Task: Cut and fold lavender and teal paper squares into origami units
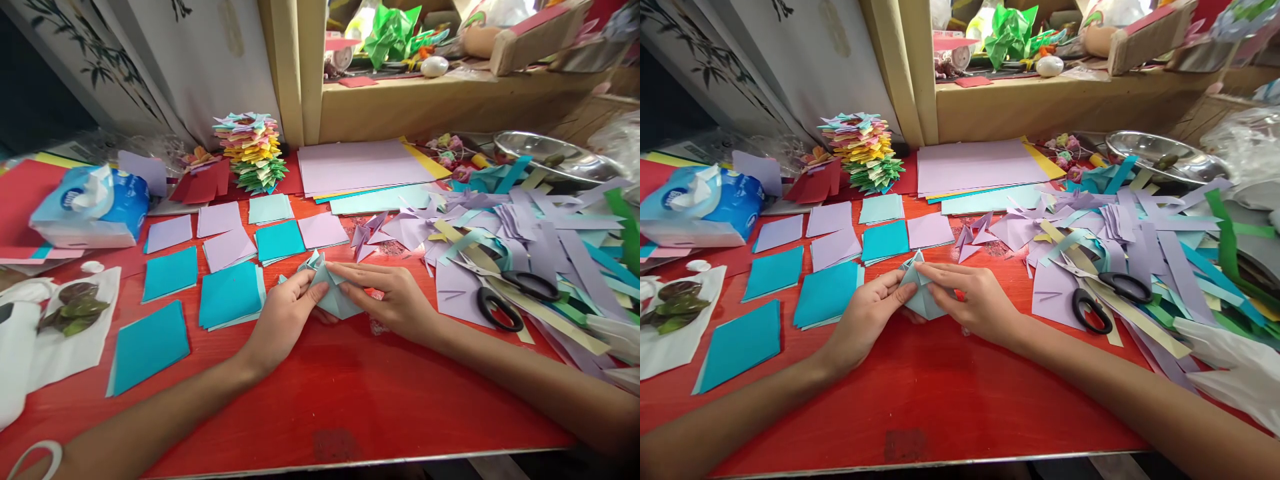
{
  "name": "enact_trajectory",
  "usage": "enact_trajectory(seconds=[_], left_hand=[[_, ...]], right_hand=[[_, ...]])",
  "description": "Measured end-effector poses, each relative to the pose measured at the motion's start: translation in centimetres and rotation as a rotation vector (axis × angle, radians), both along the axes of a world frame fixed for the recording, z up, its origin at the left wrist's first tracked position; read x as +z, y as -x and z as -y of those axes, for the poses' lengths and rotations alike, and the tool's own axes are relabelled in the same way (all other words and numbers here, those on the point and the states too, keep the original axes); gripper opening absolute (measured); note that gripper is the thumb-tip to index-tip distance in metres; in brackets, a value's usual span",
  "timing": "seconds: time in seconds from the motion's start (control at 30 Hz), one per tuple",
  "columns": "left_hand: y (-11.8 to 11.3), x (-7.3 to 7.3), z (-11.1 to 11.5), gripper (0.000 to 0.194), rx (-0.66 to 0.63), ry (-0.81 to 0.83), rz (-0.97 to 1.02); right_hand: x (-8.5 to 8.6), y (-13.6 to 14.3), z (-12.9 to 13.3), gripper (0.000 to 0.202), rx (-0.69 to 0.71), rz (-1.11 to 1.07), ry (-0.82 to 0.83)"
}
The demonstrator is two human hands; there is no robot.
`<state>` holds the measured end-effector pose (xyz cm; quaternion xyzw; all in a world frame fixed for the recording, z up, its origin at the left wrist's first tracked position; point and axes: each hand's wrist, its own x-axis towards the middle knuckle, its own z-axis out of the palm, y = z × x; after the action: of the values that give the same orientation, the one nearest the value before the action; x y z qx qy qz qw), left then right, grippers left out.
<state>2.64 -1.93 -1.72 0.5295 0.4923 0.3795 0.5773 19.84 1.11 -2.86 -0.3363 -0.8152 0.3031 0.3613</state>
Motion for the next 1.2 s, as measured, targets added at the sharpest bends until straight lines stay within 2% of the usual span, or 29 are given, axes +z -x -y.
enact_trajectory(seconds=[0.27,0.43,0.57,0.67,0.87,1.2], left_hand=[[0.1,-0.1,0.1,0.027,-0.02,-0.015,-0.081],[0.2,-0.1,0.0,0.028,-0.018,-0.016,-0.099],[0.2,-0.2,-0.2,0.027,-0.022,-0.031,-0.105],[0.1,-0.3,-0.3,0.026,-0.039,-0.016,-0.141],[0.2,-0.3,-0.2,0.026,-0.035,0.001,-0.204],[0.2,-0.5,-0.2,0.028,-0.026,0.007,-0.171]], right_hand=[[0.6,0.4,0.2,0.031,-0.09,-0.311,0.568],[0.5,0.6,0.0,0.035,0.04,-0.488,0.889],[0.9,0.4,-0.2,0.034,0.181,-0.545,1.065],[1.1,0.3,-0.4,0.029,0.231,-0.533,1.118],[1.1,0.3,-0.5,0.025,0.145,-0.502,1.159],[1.4,0.3,-0.4,0.024,0.146,-0.52,1.194]])
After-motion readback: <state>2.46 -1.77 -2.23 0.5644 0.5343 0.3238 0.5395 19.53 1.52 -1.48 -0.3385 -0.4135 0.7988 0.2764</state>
